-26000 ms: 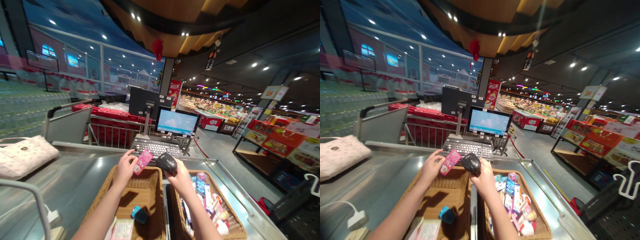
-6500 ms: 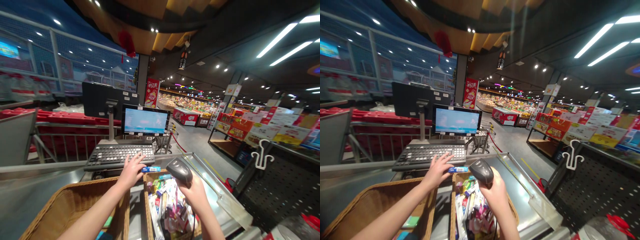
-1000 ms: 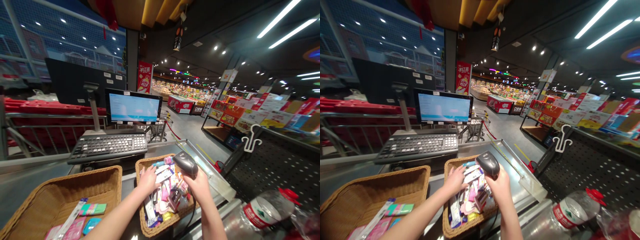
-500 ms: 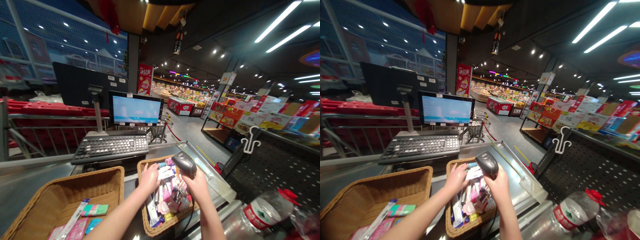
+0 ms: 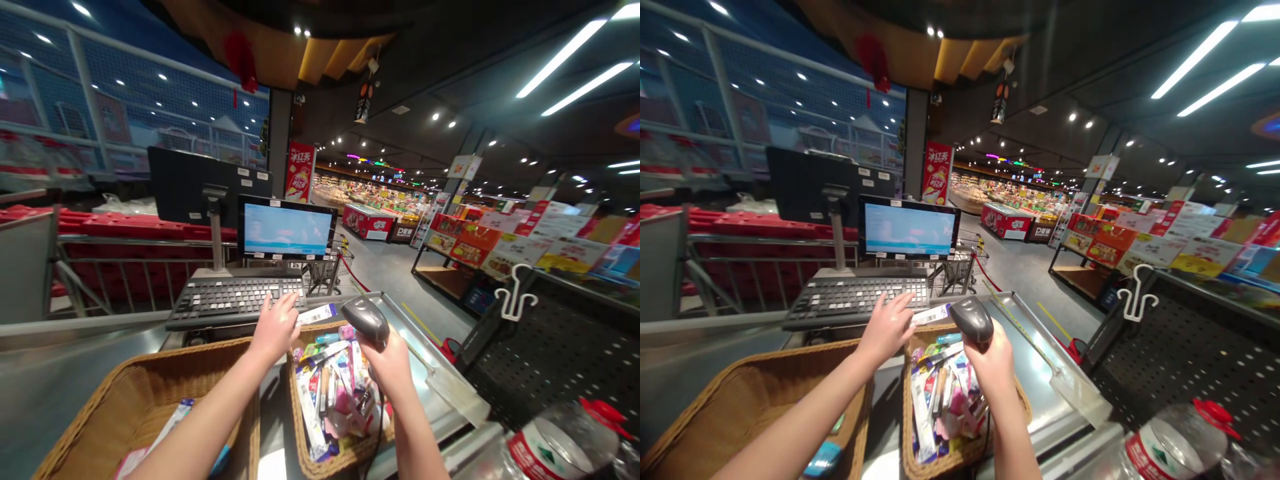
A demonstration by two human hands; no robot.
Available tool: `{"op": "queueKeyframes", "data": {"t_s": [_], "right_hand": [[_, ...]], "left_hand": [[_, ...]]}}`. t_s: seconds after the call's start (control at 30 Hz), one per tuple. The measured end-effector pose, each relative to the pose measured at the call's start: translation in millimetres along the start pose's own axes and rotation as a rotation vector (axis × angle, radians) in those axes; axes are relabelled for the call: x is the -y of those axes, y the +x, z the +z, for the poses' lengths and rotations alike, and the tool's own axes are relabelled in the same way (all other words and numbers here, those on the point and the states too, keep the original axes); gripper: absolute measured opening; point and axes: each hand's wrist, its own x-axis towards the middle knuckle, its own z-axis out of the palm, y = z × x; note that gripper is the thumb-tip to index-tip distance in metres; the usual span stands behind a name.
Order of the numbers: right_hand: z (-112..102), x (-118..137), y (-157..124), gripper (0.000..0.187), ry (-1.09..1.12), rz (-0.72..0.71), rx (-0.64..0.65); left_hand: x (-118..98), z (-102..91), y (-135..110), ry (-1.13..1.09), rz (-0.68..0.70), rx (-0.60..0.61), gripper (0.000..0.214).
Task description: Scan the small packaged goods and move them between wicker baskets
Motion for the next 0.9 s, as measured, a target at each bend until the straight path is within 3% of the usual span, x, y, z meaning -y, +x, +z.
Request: {"op": "queueKeyframes", "data": {"t_s": [0.33,0.5,0.9], "right_hand": [[35,35,1,0.022,0.041,-0.161,0.096],[51,53,-4,0.027,0.056,-0.215,0.14],[57,69,-14,0.034,0.058,-0.254,0.165]], "left_hand": [[32,-50.4,-8,0.119,-0.028,-0.154,0.012],[45,-71.2,-8,0.184,-0.057,-0.181,0.012],[64,-83.7,-17,0.226,-0.066,-0.212,0.016]]}}
